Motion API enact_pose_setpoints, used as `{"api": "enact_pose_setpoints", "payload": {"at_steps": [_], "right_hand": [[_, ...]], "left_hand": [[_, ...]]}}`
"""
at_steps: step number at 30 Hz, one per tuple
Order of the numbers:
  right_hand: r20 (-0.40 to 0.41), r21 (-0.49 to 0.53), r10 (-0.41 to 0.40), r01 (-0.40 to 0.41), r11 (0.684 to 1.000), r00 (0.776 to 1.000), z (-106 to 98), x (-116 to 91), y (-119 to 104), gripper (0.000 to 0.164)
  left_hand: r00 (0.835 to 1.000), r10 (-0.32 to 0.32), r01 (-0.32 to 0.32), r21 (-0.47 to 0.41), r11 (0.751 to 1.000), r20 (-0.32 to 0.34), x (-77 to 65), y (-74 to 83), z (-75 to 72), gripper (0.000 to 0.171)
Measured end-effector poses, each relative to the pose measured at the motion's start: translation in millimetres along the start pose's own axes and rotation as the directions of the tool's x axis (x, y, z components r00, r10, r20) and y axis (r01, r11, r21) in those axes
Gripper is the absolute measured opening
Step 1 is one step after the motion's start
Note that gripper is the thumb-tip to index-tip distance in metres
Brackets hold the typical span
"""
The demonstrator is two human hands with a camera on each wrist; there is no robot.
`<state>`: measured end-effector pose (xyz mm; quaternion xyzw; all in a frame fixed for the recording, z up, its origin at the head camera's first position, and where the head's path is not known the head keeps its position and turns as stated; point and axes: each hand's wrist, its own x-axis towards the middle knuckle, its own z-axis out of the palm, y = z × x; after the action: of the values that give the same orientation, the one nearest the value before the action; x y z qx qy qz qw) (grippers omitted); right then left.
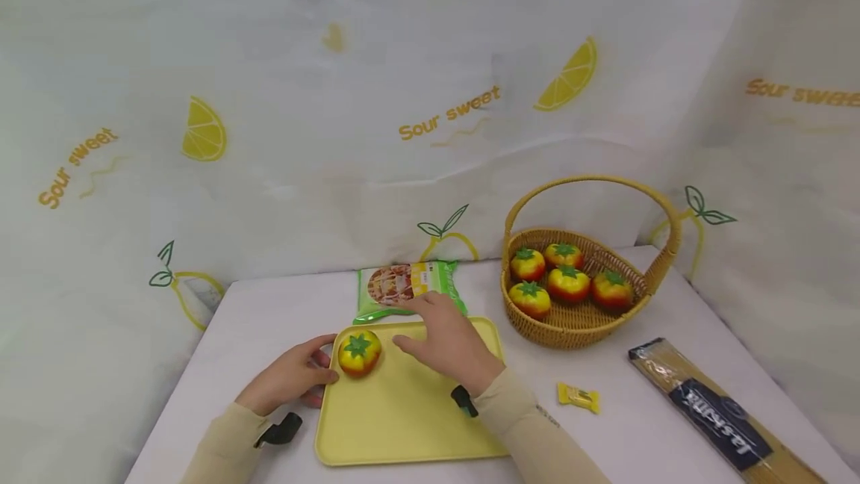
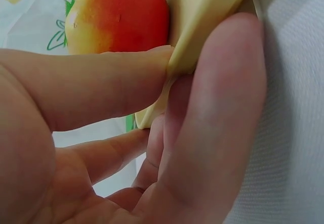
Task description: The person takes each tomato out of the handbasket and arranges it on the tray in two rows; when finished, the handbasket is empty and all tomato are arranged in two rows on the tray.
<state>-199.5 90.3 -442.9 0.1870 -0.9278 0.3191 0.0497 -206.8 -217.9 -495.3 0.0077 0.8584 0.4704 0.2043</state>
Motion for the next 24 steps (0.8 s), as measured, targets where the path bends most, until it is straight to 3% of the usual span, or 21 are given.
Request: {"api": "enact_pose_setpoints", "payload": {"at_steps": [3, 6, 13, 18, 24], "right_hand": [[-0.032, -0.099, -0.058, 0.055, 0.994, 0.998, -27, -9, 22, 0.052], [-0.056, -0.188, -0.092, 0.080, 0.979, 0.994, -63, -23, 51, 0.051], [-0.026, -0.311, 0.051, -0.057, 0.949, 0.998, -144, -47, 123, 0.059], [-0.011, -0.408, 0.163, -0.154, 0.900, 0.987, -172, -55, 166, 0.065], [0.020, -0.469, 0.226, -0.190, 0.863, 0.974, -182, -57, 187, 0.069]], "left_hand": [[1.000, -0.020, 0.020, -0.011, 1.000, -0.016, -5.6, -1.7, -3.5, 0.074], [1.000, -0.006, 0.006, -0.029, 1.000, 0.008, -8.3, -1.5, -1.5, 0.074], [0.999, 0.017, -0.016, -0.036, 0.999, 0.027, -6.7, -0.2, 3.4, 0.075], [1.000, 0.000, 0.000, -0.017, 1.000, 0.009, -4.0, 0.8, 1.9, 0.076], [1.000, -0.029, 0.029, -0.008, 1.000, -0.010, -1.2, 0.3, 0.4, 0.076]]}}
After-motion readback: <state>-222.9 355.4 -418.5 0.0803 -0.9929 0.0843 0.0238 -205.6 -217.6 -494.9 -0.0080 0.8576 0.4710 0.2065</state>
